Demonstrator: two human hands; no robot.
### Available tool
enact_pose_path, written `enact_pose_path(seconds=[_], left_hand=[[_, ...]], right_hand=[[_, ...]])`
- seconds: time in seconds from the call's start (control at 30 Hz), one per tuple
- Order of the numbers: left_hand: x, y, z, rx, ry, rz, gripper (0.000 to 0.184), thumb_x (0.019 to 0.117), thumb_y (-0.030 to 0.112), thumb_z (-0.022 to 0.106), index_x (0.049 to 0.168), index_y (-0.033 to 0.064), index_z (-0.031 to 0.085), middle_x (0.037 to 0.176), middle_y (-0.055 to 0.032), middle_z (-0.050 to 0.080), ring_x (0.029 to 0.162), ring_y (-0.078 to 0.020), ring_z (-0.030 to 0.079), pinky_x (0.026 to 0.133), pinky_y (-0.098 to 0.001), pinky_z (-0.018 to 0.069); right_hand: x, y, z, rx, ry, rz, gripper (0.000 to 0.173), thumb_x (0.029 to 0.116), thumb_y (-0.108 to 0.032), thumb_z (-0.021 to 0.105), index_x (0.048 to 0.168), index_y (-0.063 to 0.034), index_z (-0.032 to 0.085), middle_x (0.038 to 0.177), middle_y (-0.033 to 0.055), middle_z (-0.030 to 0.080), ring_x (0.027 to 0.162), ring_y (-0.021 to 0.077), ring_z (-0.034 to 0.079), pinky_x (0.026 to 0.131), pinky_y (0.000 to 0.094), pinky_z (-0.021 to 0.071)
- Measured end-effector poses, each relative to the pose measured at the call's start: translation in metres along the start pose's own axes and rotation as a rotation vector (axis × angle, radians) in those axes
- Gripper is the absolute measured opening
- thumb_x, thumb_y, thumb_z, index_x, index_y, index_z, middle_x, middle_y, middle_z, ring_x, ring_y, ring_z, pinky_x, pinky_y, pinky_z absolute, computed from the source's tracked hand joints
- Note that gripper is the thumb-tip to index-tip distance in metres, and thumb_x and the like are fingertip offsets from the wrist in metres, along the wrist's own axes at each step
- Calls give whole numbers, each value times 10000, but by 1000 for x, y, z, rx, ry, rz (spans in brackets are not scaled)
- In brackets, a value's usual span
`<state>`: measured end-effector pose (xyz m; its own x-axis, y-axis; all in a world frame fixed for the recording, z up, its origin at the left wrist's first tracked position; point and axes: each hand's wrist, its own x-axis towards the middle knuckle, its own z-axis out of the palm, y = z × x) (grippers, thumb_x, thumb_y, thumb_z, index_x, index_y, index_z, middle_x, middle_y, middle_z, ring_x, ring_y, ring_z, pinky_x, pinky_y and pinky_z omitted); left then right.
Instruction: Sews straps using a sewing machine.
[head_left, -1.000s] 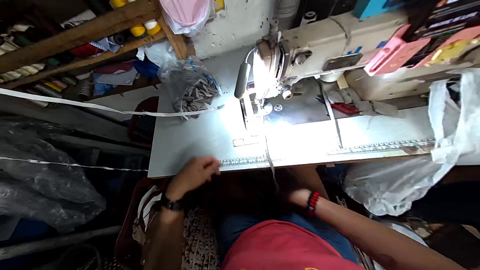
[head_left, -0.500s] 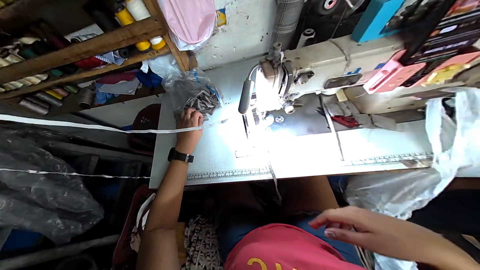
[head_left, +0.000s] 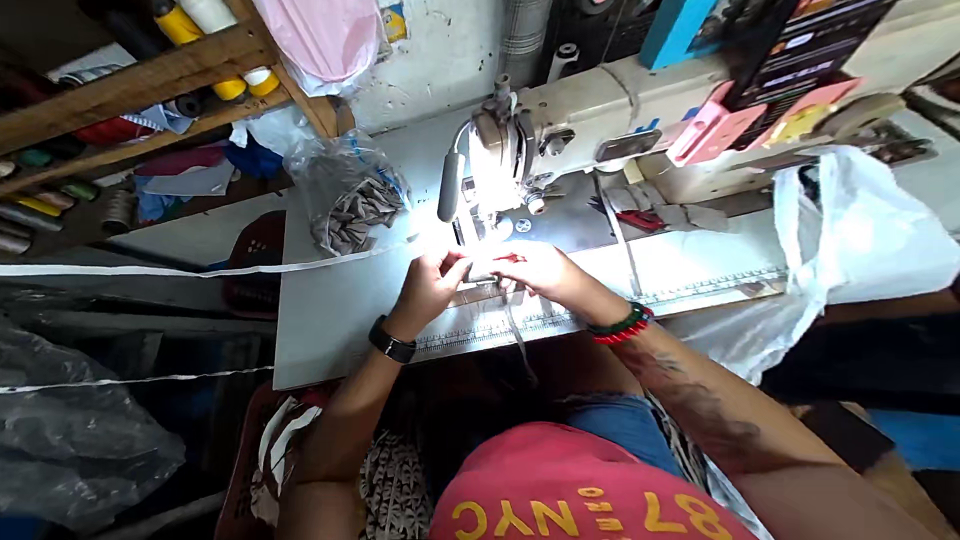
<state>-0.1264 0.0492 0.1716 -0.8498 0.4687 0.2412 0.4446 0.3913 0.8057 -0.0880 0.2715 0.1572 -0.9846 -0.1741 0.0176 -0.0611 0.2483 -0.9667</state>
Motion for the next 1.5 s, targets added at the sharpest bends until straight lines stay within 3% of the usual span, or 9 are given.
enact_pose_path(seconds=[0.13,0.27,0.37,0.63,0.77,0.87,1.0,1.2,1.5], left_hand=[[10,-4,15,-208,-56,-83,179,975,71,673,1144,10,676,859,-60,674,684,-98,616,657,-263,554],[19,-4,18,-31,-51,-149,169,995,162,672,938,4,683,742,-85,620,614,-146,565,588,-316,501],[40,-25,28,335,-32,-178,324,1006,387,631,925,85,719,910,-121,676,913,-296,648,827,-556,502],[83,-54,49,556,35,-148,293,891,417,645,775,149,673,1100,-112,637,1152,-331,566,915,-575,435],[99,-64,51,523,67,-205,247,841,409,666,789,168,681,1014,-79,635,1091,-287,576,914,-531,419],[85,-59,44,457,53,6,192,948,350,670,976,172,738,1175,-78,643,1189,-281,552,979,-544,417],[74,-68,40,463,-81,298,213,1002,295,601,996,171,774,1058,-2,739,1094,-189,655,1091,-563,374],[80,-76,40,529,-58,369,229,989,312,596,1007,206,798,1051,34,751,1118,-201,622,1082,-525,339],[92,-67,49,589,30,227,222,942,303,585,838,158,717,864,-50,663,962,-256,602,949,-521,351]], right_hand=[[3,13,-10,58,68,19,144,1013,-190,651,936,-75,690,685,-7,619,512,27,487,480,183,405],[10,16,-25,-100,88,18,220,1046,-192,593,938,-45,715,728,34,644,588,79,558,561,254,485],[36,14,-30,-211,107,136,140,1000,-99,630,976,16,707,780,122,675,645,189,615,622,386,537],[78,16,-41,-375,144,337,253,960,-259,708,988,-8,700,844,146,691,741,267,672,720,500,558],[77,17,-41,-417,174,263,287,960,-311,714,1014,-29,708,892,146,698,799,276,682,762,517,562],[36,18,-40,-583,184,-1,210,974,-229,703,1083,-49,702,1011,166,694,922,322,683,821,548,558],[43,47,-52,-841,58,-401,195,948,-279,667,1047,-151,776,1016,94,726,996,301,687,844,519,555],[55,37,-56,-813,48,-361,127,902,-62,735,1016,-36,783,1001,189,738,1026,384,686,960,541,519],[80,42,-46,-620,157,-159,196,923,-131,693,1018,34,739,1024,219,719,1046,350,665,981,488,489]])
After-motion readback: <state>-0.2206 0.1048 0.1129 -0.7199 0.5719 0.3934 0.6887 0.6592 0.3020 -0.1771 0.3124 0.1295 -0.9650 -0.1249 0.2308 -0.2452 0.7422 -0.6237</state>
